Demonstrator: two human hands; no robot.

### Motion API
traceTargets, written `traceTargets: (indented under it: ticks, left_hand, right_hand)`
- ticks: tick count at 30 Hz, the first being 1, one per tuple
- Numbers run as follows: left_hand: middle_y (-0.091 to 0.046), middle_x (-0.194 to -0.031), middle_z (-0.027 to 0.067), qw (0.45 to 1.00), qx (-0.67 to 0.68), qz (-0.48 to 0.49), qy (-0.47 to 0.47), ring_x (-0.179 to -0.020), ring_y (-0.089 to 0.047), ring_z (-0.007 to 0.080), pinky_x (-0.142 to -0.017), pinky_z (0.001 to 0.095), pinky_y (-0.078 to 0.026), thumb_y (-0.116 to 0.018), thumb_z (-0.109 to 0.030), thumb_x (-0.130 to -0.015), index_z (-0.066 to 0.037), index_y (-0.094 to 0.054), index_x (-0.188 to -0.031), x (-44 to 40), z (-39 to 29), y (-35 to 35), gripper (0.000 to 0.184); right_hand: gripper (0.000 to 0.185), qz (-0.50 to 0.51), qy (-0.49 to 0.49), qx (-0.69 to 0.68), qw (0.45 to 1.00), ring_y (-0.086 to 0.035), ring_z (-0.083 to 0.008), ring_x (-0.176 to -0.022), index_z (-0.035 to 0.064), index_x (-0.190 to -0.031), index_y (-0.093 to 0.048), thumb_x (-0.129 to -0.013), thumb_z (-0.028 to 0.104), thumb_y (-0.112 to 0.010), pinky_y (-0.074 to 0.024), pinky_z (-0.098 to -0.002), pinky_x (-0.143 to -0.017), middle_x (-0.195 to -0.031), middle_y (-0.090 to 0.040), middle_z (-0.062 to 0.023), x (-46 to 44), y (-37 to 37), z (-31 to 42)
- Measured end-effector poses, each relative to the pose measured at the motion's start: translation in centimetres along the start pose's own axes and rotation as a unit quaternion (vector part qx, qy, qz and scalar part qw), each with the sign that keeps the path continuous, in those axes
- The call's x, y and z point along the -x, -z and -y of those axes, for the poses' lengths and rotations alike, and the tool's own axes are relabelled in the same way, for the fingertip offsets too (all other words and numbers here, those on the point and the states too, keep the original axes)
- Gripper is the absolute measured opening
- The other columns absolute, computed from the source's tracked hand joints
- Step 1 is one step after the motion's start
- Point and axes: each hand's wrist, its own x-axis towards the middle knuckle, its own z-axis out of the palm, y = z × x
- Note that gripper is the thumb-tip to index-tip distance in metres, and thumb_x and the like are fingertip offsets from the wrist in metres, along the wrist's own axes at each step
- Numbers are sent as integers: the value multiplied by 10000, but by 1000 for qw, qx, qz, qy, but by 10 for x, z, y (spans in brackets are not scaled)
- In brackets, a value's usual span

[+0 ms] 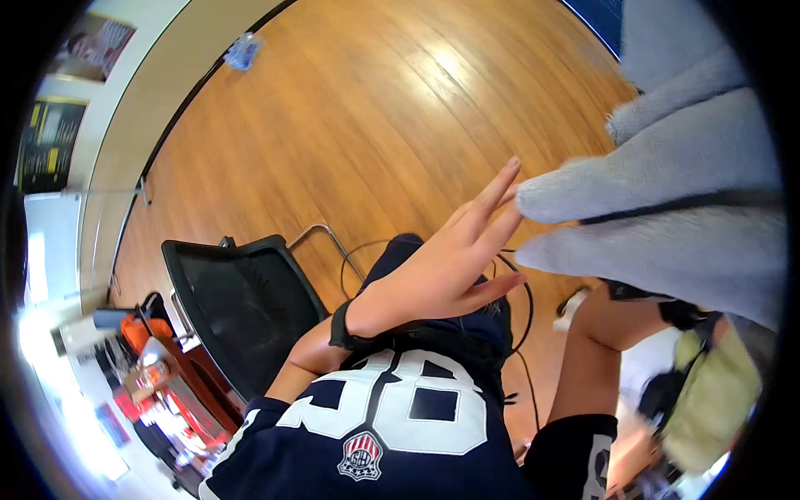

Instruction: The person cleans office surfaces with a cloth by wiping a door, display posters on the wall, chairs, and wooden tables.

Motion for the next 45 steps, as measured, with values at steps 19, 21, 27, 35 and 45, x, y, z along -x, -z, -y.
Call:
traceTargets:
  ticks: [19, 21, 27, 35, 45]
  left_hand:
    - [-585, -1122, 146, 975, 74, -82, 194, -1004, -571, 230, -856, 320, -451, -605, -150, -848, -17, -523, -1187, -445, 417, 293, 373]
    - [-607, -1079, 145, 972, 61, -58, 220, -951, -591, 233, -806, 322, -471, -612, -160, -850, -32, -562, -1146, -508, 440, 322, 327]
    - [-645, -880, 155, 968, -3, -155, 196, -812, -620, 263, -722, 323, -476, -572, -206, -878, -16, -631, -990, -627, 590, 371, 229]
    - [-637, -811, 172, 905, -130, -323, 245, -716, -577, 227, -655, 327, -452, -479, -262, -941, 37, -614, -933, -762, 741, 525, 328]
    - [-653, -854, 180, 882, -80, -315, 341, -803, -612, 246, -732, 328, -465, -433, -298, -957, 41, -619, -978, -980, 935, 604, 387]
  right_hand:
    - [437, 68, 40, -20, 997, -542, -234, -1058, -52, -1161, -502, -923, 301, -402, -420, -365, -921, -1149, -558, -125, -606, -183, 6]
    - [413, 52, 38, -85, 994, -541, -226, -1065, -47, -1173, -493, -916, 269, -424, -423, -362, -923, -1153, -559, -120, -667, -182, -13]
    - [290, 55, -64, 75, 994, -592, -176, -919, -15, -1057, -577, -774, 25, -626, -473, -320, -845, -1000, -627, -80, -883, -226, -117]
    - [253, 270, 72, -3, 960, -574, -165, -940, -20, -1089, -561, -841, 30, -575, -465, -300, -842, -997, -613, -62, -1206, -414, -118]
    - [322, 272, 209, 85, 936, -536, -183, -1037, -13, -1144, -566, -834, 73, -576, -429, -296, -901, -1091, -580, -137, -1458, -476, -90]
